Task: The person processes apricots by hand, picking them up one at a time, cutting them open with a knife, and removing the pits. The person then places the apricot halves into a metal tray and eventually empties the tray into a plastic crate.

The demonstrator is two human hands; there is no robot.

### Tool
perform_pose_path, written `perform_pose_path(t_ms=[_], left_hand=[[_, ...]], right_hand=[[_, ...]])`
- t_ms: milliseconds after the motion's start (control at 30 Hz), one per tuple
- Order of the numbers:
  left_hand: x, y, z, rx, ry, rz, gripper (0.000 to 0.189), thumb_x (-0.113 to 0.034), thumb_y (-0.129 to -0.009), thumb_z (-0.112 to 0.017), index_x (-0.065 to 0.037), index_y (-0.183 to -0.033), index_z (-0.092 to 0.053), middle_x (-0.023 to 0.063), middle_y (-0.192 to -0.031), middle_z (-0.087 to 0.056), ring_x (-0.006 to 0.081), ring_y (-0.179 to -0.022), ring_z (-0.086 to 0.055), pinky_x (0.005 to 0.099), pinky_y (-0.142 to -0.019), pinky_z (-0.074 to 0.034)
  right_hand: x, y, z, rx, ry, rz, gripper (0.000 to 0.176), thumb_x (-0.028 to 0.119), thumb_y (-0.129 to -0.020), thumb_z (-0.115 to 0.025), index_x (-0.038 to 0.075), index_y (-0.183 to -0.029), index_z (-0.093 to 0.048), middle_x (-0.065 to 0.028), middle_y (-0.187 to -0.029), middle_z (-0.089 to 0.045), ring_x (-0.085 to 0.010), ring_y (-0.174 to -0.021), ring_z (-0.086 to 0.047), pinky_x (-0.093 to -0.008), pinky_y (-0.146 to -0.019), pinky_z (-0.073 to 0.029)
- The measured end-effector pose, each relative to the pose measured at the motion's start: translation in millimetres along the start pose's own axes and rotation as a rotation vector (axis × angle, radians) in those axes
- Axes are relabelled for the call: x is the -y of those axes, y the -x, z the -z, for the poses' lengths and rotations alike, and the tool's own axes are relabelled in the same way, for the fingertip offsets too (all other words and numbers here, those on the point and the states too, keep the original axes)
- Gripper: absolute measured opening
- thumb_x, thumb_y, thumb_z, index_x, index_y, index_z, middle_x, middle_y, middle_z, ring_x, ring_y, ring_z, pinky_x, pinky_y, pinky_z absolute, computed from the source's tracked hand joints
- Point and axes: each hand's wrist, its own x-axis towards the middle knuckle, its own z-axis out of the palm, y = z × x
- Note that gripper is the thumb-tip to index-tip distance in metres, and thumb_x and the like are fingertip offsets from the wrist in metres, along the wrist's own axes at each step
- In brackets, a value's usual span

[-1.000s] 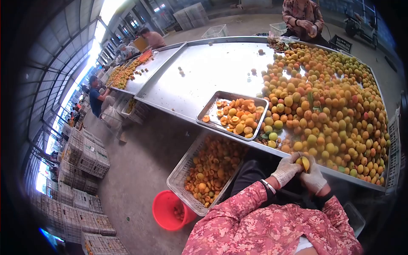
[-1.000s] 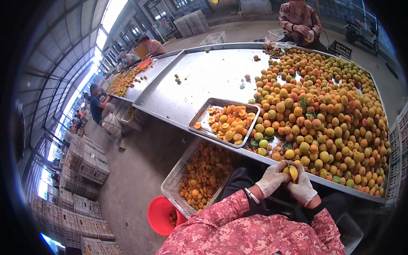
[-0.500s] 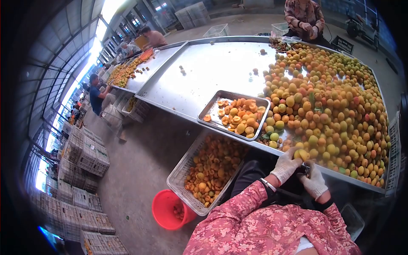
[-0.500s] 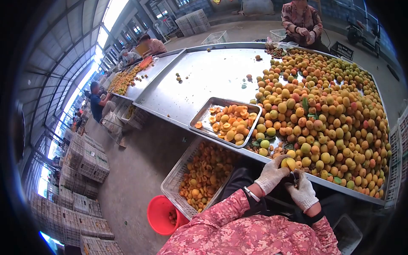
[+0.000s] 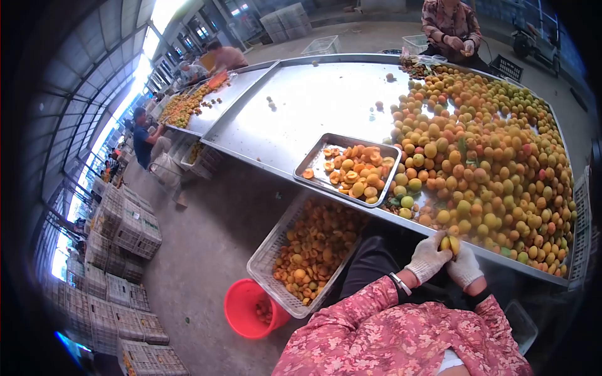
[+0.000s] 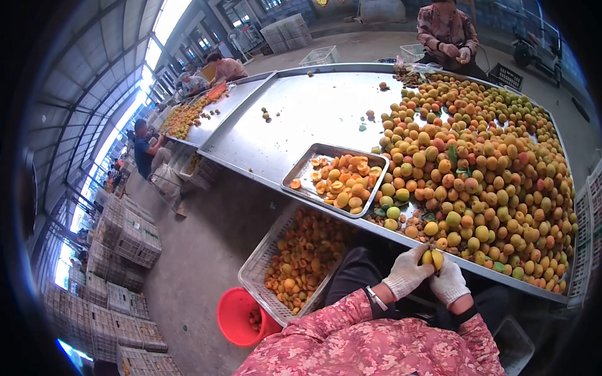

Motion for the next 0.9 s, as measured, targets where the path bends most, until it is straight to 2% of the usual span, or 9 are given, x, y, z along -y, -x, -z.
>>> perform_pose_path(t_ms=[267, 367, 500, 567, 600, 633, 700, 800, 900], left_hand=[[21, -10, 1, -0.065, 0.242, 0.013, 0.049, -0.018, -0.079, -0.063, -0.002, -0.124, -0.057, 0.0182, -0.098, -0.067, 0.0282, -0.091, -0.067, 0.0345, -0.082, -0.051], [30, -18, 10, -0.050, 0.392, 0.112, 0.042, -0.013, -0.081, -0.062, -0.004, -0.122, -0.058, 0.0043, -0.088, -0.063, 0.0098, -0.075, -0.058, 0.0247, -0.068, -0.050], [13, -14, 29, -0.030, 0.443, 0.125, 0.027, -0.010, -0.082, -0.064, -0.002, -0.107, -0.064, 0.0033, -0.088, -0.064, 0.0113, -0.078, -0.062, 0.0259, -0.070, -0.052], [10, -16, 23, -0.084, 0.470, 0.019, 0.035, -0.003, -0.080, -0.061, 0.002, -0.115, -0.059, 0.0058, -0.089, -0.065, 0.0131, -0.076, -0.063, 0.0252, -0.069, -0.053], [5, -12, 24, -0.071, 0.481, 0.072, 0.040, -0.004, -0.078, -0.066, 0.000, -0.117, -0.059, 0.0084, -0.093, -0.066, 0.0152, -0.085, -0.063, 0.0274, -0.077, -0.054], [12, -13, 19, -0.074, 0.512, 0.037, 0.042, -0.004, -0.078, -0.066, 0.000, -0.119, -0.058, 0.0081, -0.094, -0.066, 0.0159, -0.088, -0.064, 0.0271, -0.079, -0.053], [15, -10, 11, -0.065, 0.473, -0.018, 0.045, -0.006, -0.077, -0.067, 0.000, -0.121, -0.058, 0.0099, -0.097, -0.067, 0.0165, -0.090, -0.064, 0.0282, -0.082, -0.052], [4, -7, 5, -0.053, 0.242, -0.126, 0.048, -0.008, -0.076, -0.069, 0.000, -0.122, -0.058, 0.0135, -0.102, -0.068, 0.0190, -0.093, -0.066, 0.0302, -0.084, -0.052], [-5, 0, 3, -0.045, 0.003, -0.218, 0.052, -0.011, -0.075, -0.072, -0.003, -0.124, -0.058, 0.0173, -0.106, -0.068, 0.0251, -0.096, -0.068, 0.0325, -0.085, -0.052]], right_hand=[[-6, 0, -7, -0.006, -0.131, 0.055, 0.035, 0.013, -0.083, -0.060, 0.002, -0.115, -0.055, -0.0236, -0.094, -0.066, -0.0424, -0.094, -0.062, -0.0453, -0.078, -0.050], [5, 10, 1, 0.105, 0.012, -0.025, 0.037, 0.016, -0.084, -0.062, 0.001, -0.116, -0.053, -0.0232, -0.093, -0.066, -0.0413, -0.092, -0.063, -0.0459, -0.075, -0.050], [27, 12, 21, 0.044, -0.093, 0.123, 0.030, 0.018, -0.087, -0.062, 0.003, -0.113, -0.057, -0.0210, -0.090, -0.065, -0.0371, -0.080, -0.065, -0.0417, -0.067, -0.052], [21, 16, 25, 0.018, -0.328, 0.099, 0.030, 0.015, -0.088, -0.063, 0.003, -0.114, -0.059, -0.0132, -0.093, -0.067, -0.0239, -0.081, -0.065, -0.0360, -0.071, -0.051], [21, 17, 29, 0.008, -0.432, 0.107, 0.027, 0.015, -0.090, -0.062, 0.004, -0.114, -0.059, -0.0083, -0.087, -0.065, -0.0143, -0.077, -0.061, -0.0313, -0.068, -0.049], [29, 18, 38, 0.093, -0.693, -0.149, 0.024, 0.014, -0.091, -0.061, 0.005, -0.114, -0.060, -0.0009, -0.078, -0.061, -0.0071, -0.064, -0.056, -0.0229, -0.057, -0.046], [34, 16, 54, 0.040, -0.715, -0.283, 0.027, 0.016, -0.091, -0.062, 0.006, -0.116, -0.058, 0.0024, -0.074, -0.056, -0.0033, -0.057, -0.050, -0.0196, -0.051, -0.041], [33, 6, 58, -0.116, -0.477, -0.162, 0.035, 0.021, -0.088, -0.068, 0.005, -0.117, -0.058, 0.0001, -0.079, -0.058, -0.0059, -0.062, -0.054, -0.0219, -0.056, -0.045], [44, -1, 61, -0.040, -0.331, -0.111, 0.056, 0.031, -0.077, -0.078, 0.004, -0.121, -0.057, -0.0107, -0.102, -0.063, -0.0182, -0.091, -0.061, -0.0291, -0.083, -0.049]])
